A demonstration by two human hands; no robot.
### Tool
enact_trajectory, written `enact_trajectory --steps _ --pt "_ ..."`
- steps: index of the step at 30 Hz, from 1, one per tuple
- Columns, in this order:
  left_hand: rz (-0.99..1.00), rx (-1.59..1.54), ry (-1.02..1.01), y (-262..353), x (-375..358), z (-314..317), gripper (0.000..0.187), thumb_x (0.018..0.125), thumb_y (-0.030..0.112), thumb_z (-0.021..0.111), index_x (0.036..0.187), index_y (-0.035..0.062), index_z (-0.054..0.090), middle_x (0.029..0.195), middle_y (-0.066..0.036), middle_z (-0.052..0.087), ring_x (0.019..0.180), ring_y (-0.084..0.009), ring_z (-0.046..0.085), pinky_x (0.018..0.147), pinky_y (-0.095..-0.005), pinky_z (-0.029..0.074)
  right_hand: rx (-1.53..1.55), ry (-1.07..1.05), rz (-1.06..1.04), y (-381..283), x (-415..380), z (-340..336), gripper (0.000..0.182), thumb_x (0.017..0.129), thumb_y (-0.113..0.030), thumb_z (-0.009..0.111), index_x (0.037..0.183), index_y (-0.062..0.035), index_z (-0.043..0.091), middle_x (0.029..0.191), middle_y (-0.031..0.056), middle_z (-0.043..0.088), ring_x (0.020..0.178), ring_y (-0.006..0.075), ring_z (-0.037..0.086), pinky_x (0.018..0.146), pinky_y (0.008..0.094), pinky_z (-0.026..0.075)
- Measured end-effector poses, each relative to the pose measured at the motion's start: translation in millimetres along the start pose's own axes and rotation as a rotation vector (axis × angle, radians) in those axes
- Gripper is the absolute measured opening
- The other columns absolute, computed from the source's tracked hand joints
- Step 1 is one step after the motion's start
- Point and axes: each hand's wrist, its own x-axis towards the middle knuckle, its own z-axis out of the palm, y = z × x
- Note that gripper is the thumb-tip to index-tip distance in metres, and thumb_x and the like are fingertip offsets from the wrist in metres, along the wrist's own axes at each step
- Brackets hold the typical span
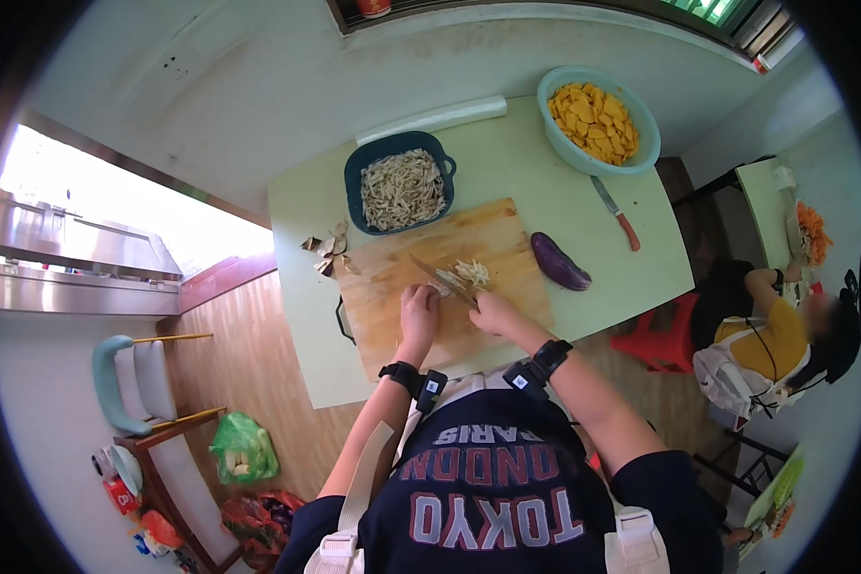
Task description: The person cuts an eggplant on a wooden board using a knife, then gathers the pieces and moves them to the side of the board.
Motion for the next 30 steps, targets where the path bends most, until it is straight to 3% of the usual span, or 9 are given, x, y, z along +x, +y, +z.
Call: enact_trajectory --steps 2,4,8,10,11,19,23,30 --pt "-0.026 0.004 -0.022 -2.2 3.3 -1.5 0.006 0.074 0.005 0.060 0.080 0.0021 0.059 0.088 -0.015 0.055 0.084 -0.0317 0.052 0.074 -0.0382 0.044 0.138 0.107 -0.147 10.3 -5.9 3.6 0.032 0.078 -0.022 0.053 0.098 0.0028 0.054 0.076 0.0242 0.059 0.072 0.0375 0.059 0.063 0.0443 0.047" --pt "-0.216 -0.131 -0.070 0.1 1.0 -5.7 0.007 0.075 0.006 0.060 0.081 0.0024 0.057 0.088 -0.015 0.055 0.085 -0.0314 0.053 0.074 -0.0383 0.044 0.132 0.153 -0.205 19.7 -17.0 5.7 0.032 0.078 -0.023 0.053 0.099 0.0012 0.054 0.077 0.0234 0.060 0.073 0.0380 0.059 0.063 0.0446 0.046" --pt "-0.234 -0.142 -0.019 -3.0 -4.0 -0.6 0.007 0.075 0.007 0.059 0.080 0.0024 0.056 0.088 -0.015 0.055 0.084 -0.0319 0.052 0.073 -0.0389 0.044 0.028 0.297 -0.269 18.3 -28.3 7.2 0.026 0.079 -0.022 0.051 0.099 -0.0051 0.051 0.077 0.0211 0.060 0.074 0.0393 0.058 0.064 0.0467 0.047" --pt "0.005 -0.049 0.038 -3.8 -3.7 1.5 0.007 0.075 0.007 0.059 0.080 0.0024 0.056 0.087 -0.016 0.055 0.083 -0.0324 0.052 0.073 -0.0386 0.044 -0.022 0.312 -0.256 12.9 -37.2 8.6 0.026 0.080 -0.022 0.050 0.100 -0.0058 0.050 0.077 0.0200 0.060 0.073 0.0390 0.059 0.063 0.0468 0.047" --pt "0.003 -0.048 0.037 -4.0 -4.1 2.0 0.007 0.075 0.007 0.059 0.080 0.0024 0.056 0.087 -0.016 0.055 0.083 -0.0324 0.052 0.073 -0.0386 0.044 -0.075 0.332 -0.243 10.4 -41.4 7.9 0.026 0.081 -0.021 0.050 0.102 -0.0064 0.049 0.076 0.0189 0.060 0.072 0.0387 0.059 0.063 0.0469 0.048" --pt "-0.021 -0.045 0.051 -9.2 -9.7 10.1 0.015 0.069 -0.003 0.052 0.083 -0.0007 0.057 0.091 -0.018 0.056 0.088 -0.0375 0.049 0.078 -0.0413 0.042 -0.207 0.286 -0.220 -2.4 -60.9 12.1 0.018 0.081 -0.016 0.047 0.094 -0.0036 0.048 0.072 0.0207 0.059 0.063 0.0370 0.060 0.056 0.0461 0.049" --pt "0.031 -0.044 0.071 -10.0 -7.8 9.9 0.016 0.069 -0.003 0.051 0.084 -0.0004 0.057 0.093 -0.018 0.056 0.089 -0.0376 0.049 0.078 -0.0415 0.042 -0.223 0.288 -0.230 -4.3 -59.3 13.8 0.017 0.081 -0.013 0.046 0.090 0.0005 0.048 0.069 0.0224 0.059 0.063 0.0366 0.061 0.055 0.0453 0.050" --pt "-0.025 -0.051 0.004 -3.0 -0.2 1.6 0.014 0.070 -0.001 0.053 0.082 0.0000 0.060 0.089 -0.018 0.058 0.085 -0.0366 0.052 0.075 -0.0405 0.044 -0.187 0.211 -0.172 -6.9 -40.6 12.1 0.017 0.082 -0.016 0.050 0.089 -0.0007 0.047 0.063 0.0199 0.058 0.061 0.0377 0.059 0.055 0.0466 0.047"
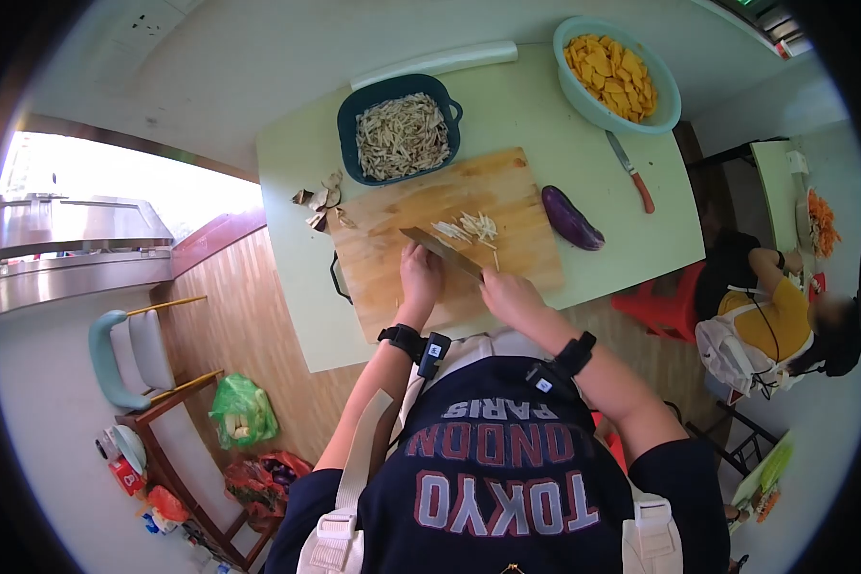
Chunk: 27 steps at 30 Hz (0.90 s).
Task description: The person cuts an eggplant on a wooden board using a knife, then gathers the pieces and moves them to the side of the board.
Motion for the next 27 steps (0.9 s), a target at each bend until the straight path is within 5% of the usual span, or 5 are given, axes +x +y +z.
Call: enact_trajectory --steps 9,11,14,27 --pt "-0.009 0.008 0.016 -0.2 -1.6 0.6 0.006 0.074 0.002 0.057 0.079 0.0013 0.060 0.087 -0.015 0.058 0.084 -0.0333 0.053 0.074 -0.0387 0.044 0.201 0.052 -0.049 30.0 29.6 14.8 0.024 0.080 -0.021 0.054 0.084 0.0021 0.050 0.067 0.0223 0.058 0.064 0.0393 0.057 0.056 0.0471 0.045" --pt "-0.037 0.001 0.008 2.0 -2.1 0.4 0.003 0.075 0.003 0.057 0.077 0.0015 0.058 0.085 -0.014 0.058 0.082 -0.0324 0.053 0.073 -0.0380 0.043 0.447 -0.065 0.132 28.5 28.0 4.2 0.026 0.078 -0.023 0.056 0.084 0.0020 0.052 0.069 0.0219 0.058 0.065 0.0395 0.057 0.057 0.0468 0.044" --pt "-0.028 0.022 0.001 4.3 -2.1 -2.3 0.003 0.075 0.002 0.057 0.078 0.0015 0.057 0.084 -0.014 0.057 0.082 -0.0324 0.052 0.073 -0.0377 0.043 0.262 0.081 -0.057 37.6 17.0 8.7 0.024 0.080 -0.022 0.053 0.078 0.0013 0.050 0.068 0.0238 0.058 0.063 0.0395 0.057 0.057 0.0465 0.046" --pt "0.000 0.032 0.032 -0.3 -5.1 2.7 0.011 0.075 -0.001 0.052 0.085 0.0002 0.056 0.093 -0.017 0.056 0.089 -0.0361 0.050 0.077 -0.0405 0.042 -0.012 0.016 -0.026 14.6 -19.7 -7.5 0.019 0.081 -0.018 0.050 0.084 0.0004 0.050 0.065 0.0208 0.060 0.063 0.0373 0.060 0.057 0.0458 0.049"
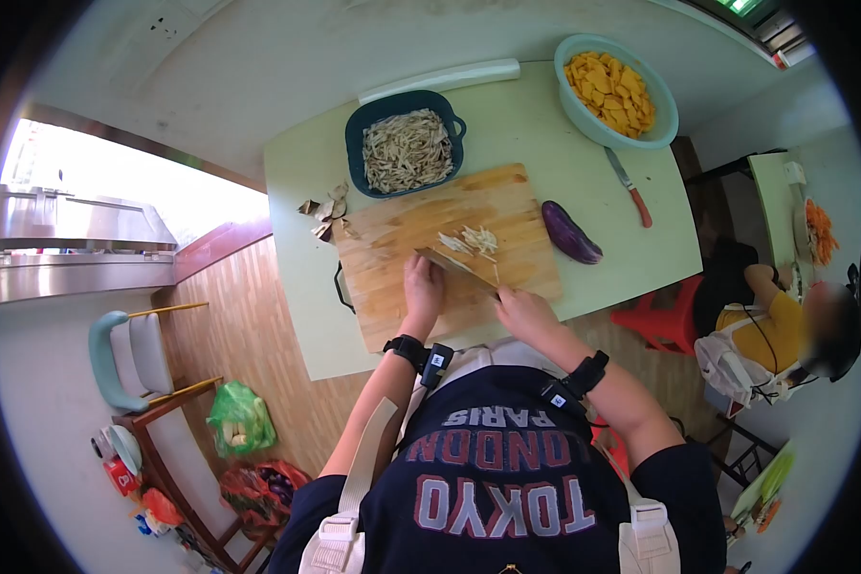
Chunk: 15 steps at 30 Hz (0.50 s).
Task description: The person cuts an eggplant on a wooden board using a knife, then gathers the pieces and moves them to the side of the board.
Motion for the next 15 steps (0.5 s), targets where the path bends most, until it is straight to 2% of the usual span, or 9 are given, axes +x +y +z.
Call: enact_trajectory --steps 6,11,15 --pt "0.007 -0.008 -0.001 1.4 1.1 -0.9 0.017 0.072 -0.002 0.052 0.088 0.0011 0.057 0.091 -0.017 0.055 0.087 -0.0359 0.050 0.076 -0.0411 0.043 0.023 0.005 -0.005 2.8 -3.3 2.2 0.019 0.081 -0.017 0.050 0.086 0.0010 0.049 0.068 0.0213 0.060 0.063 0.0369 0.060 0.057 0.0459 0.049" --pt "-0.003 -0.022 -0.001 5.6 3.8 -3.1 0.012 0.071 -0.002 0.053 0.083 0.0004 0.057 0.087 -0.017 0.055 0.083 -0.0361 0.050 0.073 -0.0413 0.043 0.021 -0.099 0.028 -5.0 10.3 0.2 0.017 0.081 -0.015 0.049 0.086 0.0020 0.048 0.067 0.0208 0.060 0.063 0.0370 0.061 0.057 0.0463 0.049" --pt "0.003 -0.006 0.011 -2.5 3.6 1.6 0.009 0.071 -0.002 0.054 0.079 0.0004 0.057 0.085 -0.017 0.056 0.083 -0.0356 0.050 0.073 -0.0406 0.043 0.013 -0.052 -0.005 -10.8 39.5 20.4 0.017 0.080 -0.014 0.049 0.086 0.0024 0.048 0.067 0.0207 0.060 0.063 0.0372 0.061 0.057 0.0462 0.049"
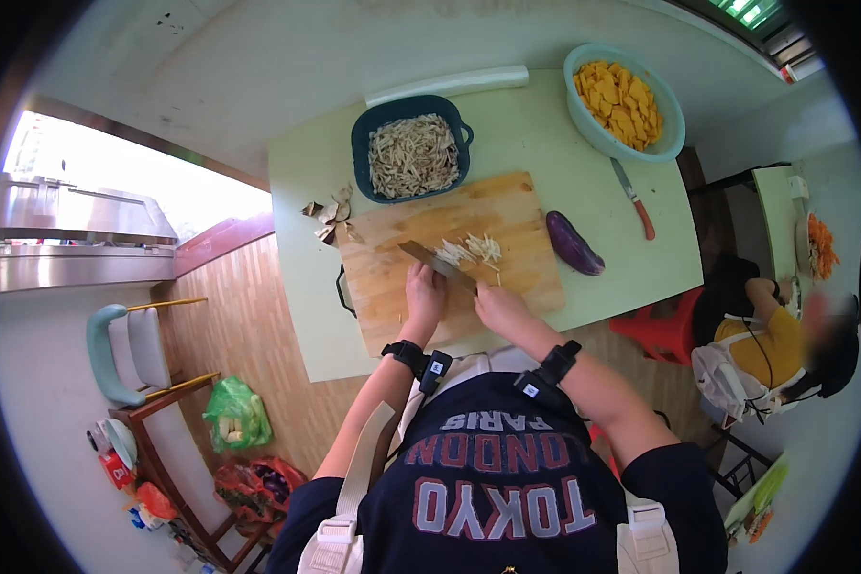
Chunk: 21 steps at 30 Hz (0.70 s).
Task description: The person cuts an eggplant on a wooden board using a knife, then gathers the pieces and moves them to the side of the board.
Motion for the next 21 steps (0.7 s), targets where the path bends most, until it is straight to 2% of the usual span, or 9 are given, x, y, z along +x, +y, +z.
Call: enact_trajectory --steps 6,9,11,21 --pt "0.031 -0.027 0.026 2.3 -2.2 -2.4 0.004 0.073 0.001 0.057 0.077 0.0016 0.056 0.084 -0.015 0.056 0.082 -0.0338 0.051 0.072 -0.0397 0.043 0.058 0.050 -0.061 14.7 12.2 -4.4 0.021 0.080 -0.018 0.051 0.084 0.0025 0.050 0.069 0.0230 0.059 0.067 0.0396 0.059 0.059 0.0476 0.047" --pt "0.010 -0.003 -0.017 -0.2 -3.1 -3.0 0.004 0.075 0.001 0.057 0.078 0.0023 0.056 0.084 -0.015 0.056 0.082 -0.0333 0.051 0.072 -0.0392 0.043 0.128 0.040 -0.055 24.9 6.5 -3.1 0.026 0.080 -0.022 0.053 0.083 0.0028 0.051 0.069 0.0242 0.057 0.068 0.0410 0.057 0.062 0.0485 0.045" --pt "0.026 -0.008 -0.002 0.8 -4.5 -3.7 0.006 0.075 0.000 0.057 0.081 0.0008 0.056 0.085 -0.015 0.056 0.080 -0.0327 0.053 0.070 -0.0379 0.044 0.123 0.045 0.019 20.0 -9.4 -11.9 0.026 0.080 -0.023 0.054 0.085 0.0015 0.052 0.069 0.0237 0.058 0.068 0.0410 0.057 0.062 0.0478 0.046" --pt "0.085 0.039 0.047 6.0 -5.2 -1.7 0.004 0.075 0.000 0.055 0.079 -0.0006 0.054 0.086 -0.018 0.055 0.083 -0.0349 0.050 0.073 -0.0400 0.042 0.033 -0.002 0.051 6.4 -32.8 -19.3 0.021 0.082 -0.021 0.049 0.083 0.0003 0.050 0.066 0.0222 0.059 0.065 0.0394 0.060 0.060 0.0484 0.048"
